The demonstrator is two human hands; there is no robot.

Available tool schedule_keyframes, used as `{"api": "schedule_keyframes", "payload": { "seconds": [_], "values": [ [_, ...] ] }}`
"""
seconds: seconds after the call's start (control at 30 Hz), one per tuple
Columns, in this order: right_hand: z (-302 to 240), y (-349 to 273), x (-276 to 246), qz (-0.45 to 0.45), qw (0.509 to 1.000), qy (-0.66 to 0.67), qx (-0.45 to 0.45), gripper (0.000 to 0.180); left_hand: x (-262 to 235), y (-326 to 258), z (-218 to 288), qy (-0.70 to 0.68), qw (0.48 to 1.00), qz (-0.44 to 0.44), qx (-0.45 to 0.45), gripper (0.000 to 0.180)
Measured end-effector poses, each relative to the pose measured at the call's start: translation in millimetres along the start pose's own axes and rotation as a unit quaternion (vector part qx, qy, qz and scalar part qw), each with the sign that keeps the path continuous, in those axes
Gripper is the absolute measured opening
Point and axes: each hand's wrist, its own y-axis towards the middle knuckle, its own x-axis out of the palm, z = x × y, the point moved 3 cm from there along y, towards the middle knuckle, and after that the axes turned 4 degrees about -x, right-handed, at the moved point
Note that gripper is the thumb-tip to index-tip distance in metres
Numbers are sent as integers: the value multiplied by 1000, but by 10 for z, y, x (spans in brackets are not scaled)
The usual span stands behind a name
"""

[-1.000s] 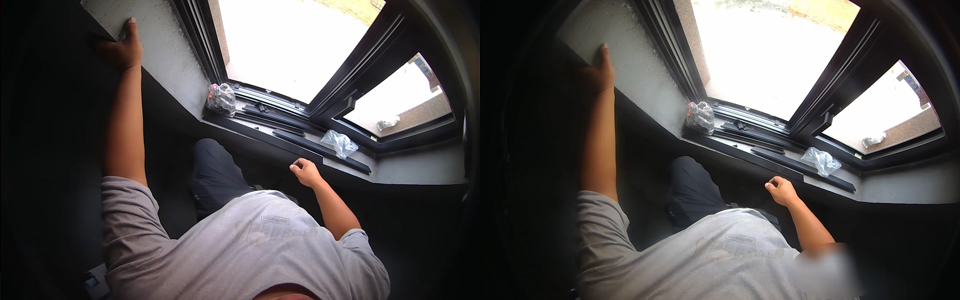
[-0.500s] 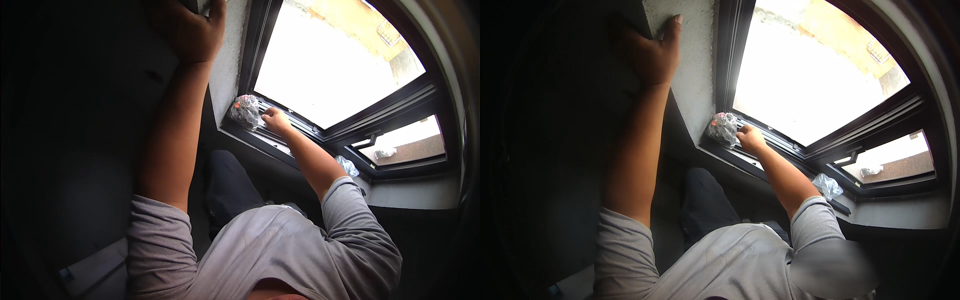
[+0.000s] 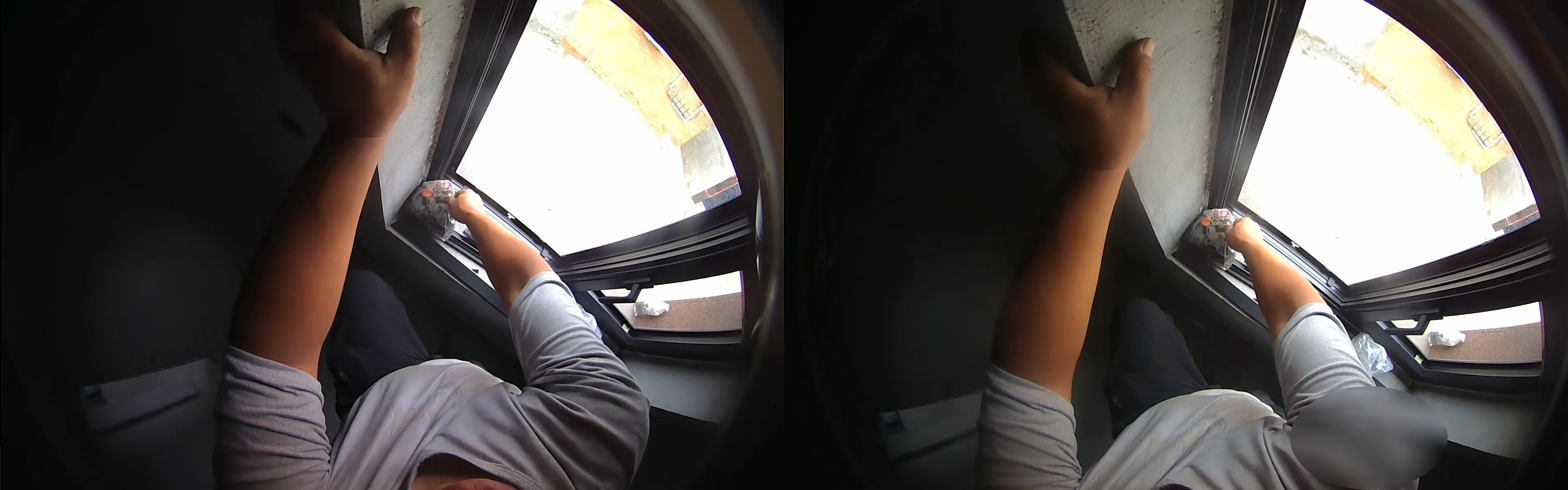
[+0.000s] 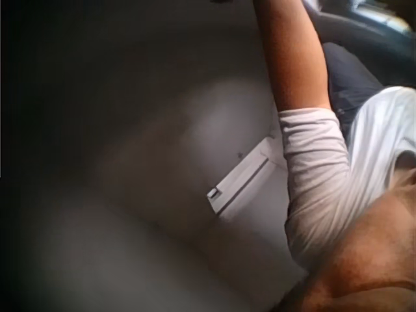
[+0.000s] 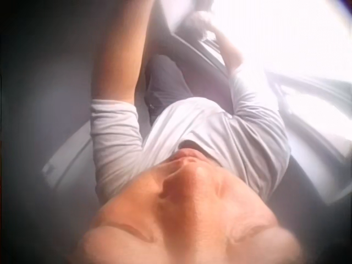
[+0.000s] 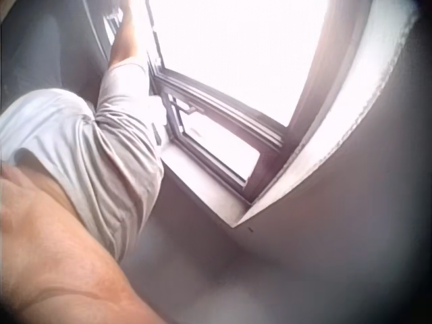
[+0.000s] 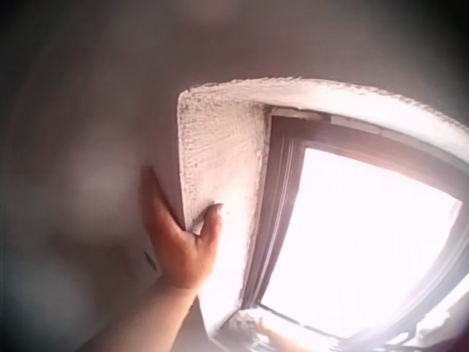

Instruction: The person kneels by a window, measures the opening with a tape measure, then lifts and fits a glass pane into the frame. They adjust the pane and handle window components to secure the installation.

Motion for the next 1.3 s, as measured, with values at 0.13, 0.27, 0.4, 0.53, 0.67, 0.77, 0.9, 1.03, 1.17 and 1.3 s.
{"api": "schedule_keyframes", "payload": {
  "seconds": [0.13, 0.27, 0.4, 0.53, 0.67, 0.77, 0.9, 1.03, 1.17, 1.3],
  "values": [
    [-227, -612, -299, 114, 988, 87, -55, 28, -33, 8, 15, -24, 988, -75, -130, 106],
    [-116, -1313, -503, 284, 938, 148, -135, 24, -13, 88, -92, 13, 985, -119, -124, 125],
    [384, -2229, -810, 352, 895, 255, -103, 21, 88, -8, -260, -34, 985, -106, -134, 79],
    [1109, -3167, -968, 406, 849, 338, -3, 21, 47, 244, -526, -46, 993, -64, -91, 72],
    [2100, -3955, -766, 479, 774, 396, 121, 16, 155, 343, -668, -34, 995, -37, -89, 93],
    [2706, -4498, -805, 566, 695, 346, 278, 21, 90, 385, -710, 65, 991, 0, -121, 102],
    [3920, -4843, -709, 699, 515, 403, 289, 13, 72, 463, -770, 104, 984, -7, -143, 106],
    [4655, -4904, -936, 729, 362, 508, 282, 11, 83, 551, -957, 100, 977, -30, -187, 106],
    [5124, -4792, -799, 656, 350, 566, 355, 5, 165, 620, -1240, 98, 983, -11, -155, 99],
    [5067, -4612, -246, 564, 365, 642, 369, 4, 180, 554, -1086, 91, 982, -34, -164, 93]
  ]
}}
